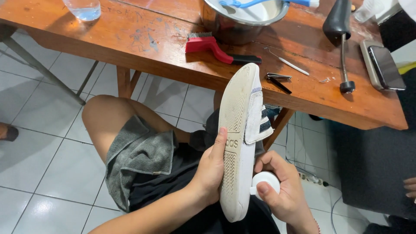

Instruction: The person scrubs the sole and upper of a white Adidas slide with a red brush, rinses the brush in a metal bowl, and wipes the shoe with a gray cloth. The person repeats this process for the second shoe.

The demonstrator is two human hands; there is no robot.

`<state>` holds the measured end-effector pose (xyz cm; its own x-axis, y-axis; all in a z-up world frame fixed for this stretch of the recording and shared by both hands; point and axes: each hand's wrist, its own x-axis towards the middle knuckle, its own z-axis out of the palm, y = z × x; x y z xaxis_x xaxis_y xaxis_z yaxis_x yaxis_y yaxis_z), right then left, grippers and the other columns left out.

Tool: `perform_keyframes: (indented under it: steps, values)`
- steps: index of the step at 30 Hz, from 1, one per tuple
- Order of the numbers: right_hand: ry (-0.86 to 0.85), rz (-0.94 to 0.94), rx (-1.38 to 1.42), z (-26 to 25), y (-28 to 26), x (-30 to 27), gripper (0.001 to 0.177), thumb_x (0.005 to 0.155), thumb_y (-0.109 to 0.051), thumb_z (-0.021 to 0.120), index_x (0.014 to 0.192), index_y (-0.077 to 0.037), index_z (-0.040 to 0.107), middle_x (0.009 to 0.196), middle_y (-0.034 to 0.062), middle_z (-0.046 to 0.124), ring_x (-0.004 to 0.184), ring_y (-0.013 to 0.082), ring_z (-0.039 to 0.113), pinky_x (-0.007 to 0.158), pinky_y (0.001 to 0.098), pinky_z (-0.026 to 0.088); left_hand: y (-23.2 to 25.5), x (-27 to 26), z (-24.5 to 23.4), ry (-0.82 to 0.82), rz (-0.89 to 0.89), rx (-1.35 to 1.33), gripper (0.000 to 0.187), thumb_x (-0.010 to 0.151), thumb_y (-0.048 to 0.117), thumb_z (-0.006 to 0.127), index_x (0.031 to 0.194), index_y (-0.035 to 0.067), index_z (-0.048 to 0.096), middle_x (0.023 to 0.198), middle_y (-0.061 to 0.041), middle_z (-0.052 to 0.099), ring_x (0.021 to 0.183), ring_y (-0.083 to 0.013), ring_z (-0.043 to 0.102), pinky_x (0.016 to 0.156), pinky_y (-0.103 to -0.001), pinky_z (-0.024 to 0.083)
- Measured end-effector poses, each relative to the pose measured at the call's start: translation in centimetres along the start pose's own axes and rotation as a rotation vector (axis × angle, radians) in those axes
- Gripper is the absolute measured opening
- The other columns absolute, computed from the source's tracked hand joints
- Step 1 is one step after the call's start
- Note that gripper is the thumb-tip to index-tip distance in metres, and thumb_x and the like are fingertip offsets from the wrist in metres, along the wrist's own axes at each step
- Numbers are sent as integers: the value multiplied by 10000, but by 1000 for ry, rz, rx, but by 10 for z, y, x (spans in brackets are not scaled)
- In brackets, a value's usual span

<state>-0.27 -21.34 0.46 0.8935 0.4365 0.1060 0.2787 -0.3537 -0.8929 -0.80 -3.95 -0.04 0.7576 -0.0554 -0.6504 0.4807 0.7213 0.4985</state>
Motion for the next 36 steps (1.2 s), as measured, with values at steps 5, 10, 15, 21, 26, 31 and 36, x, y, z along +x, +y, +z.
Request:
perform_keyframes:
  steps: [5, 10, 15, 21, 26, 31, 36]
  values:
    - [-32, 23, 4, -2, 0, -10, 542, 821, -678, 583, 868, -138, 569, 649, -42, 572, 545, 93, 452, 524, 255, 353, 2, -5, 2, 15, -34, 22, 607, 941, 582, 506, 1021, 13, 702, 876, -113, 707, 783, -210, 647, 731, -331, 530]
    - [-51, 10, 1, 0, -1, -14, 562, 827, -703, 589, 873, -144, 556, 650, -47, 557, 553, 85, 458, 523, 247, 352, -1, -2, 2, 26, -46, 35, 603, 956, 583, 501, 1002, 17, 703, 849, -110, 703, 755, -207, 644, 712, -328, 532]
    - [-16, 34, 36, 1, 2, -10, 451, 820, -577, 612, 897, -143, 517, 718, -34, 591, 587, 84, 464, 550, 247, 359, -2, -5, 4, 35, -70, 27, 633, 950, 575, 488, 1057, 2, 734, 924, -139, 751, 811, -225, 684, 758, -340, 558]
    - [92, 80, 145, 2, 9, 4, 514, 843, -625, 607, 901, -137, 455, 764, -28, 561, 654, 81, 442, 610, 252, 356, -2, -10, 9, 25, -93, 20, 638, 945, 548, 476, 1166, 3, 725, 1048, -139, 760, 920, -217, 687, 825, -326, 542]
    - [136, 97, 131, 0, 9, 7, 382, 828, -479, 604, 882, -140, 437, 747, -48, 460, 635, 77, 367, 573, 247, 311, -7, -8, 8, 15, -84, 7, 634, 965, 523, 458, 1207, 3, 730, 1107, -148, 772, 963, -222, 699, 855, -329, 548]
    - [183, 94, 242, 2, 8, 17, 478, 824, -585, 620, 866, -148, 433, 699, -64, 405, 597, 64, 339, 552, 244, 276, 4, -15, 14, 56, -124, 28, 672, 945, 534, 441, 1260, 15, 729, 1169, -148, 778, 1039, -238, 710, 917, -333, 546]
    - [376, 88, 26, 8, 10, 17, 386, 853, -511, 581, 908, -151, 454, 822, -50, 449, 712, 82, 394, 656, 251, 350, -3, -13, 13, 77, -64, 24, 674, 965, 526, 413, 1192, -9, 754, 1121, -155, 787, 1005, -220, 712, 908, -317, 546]
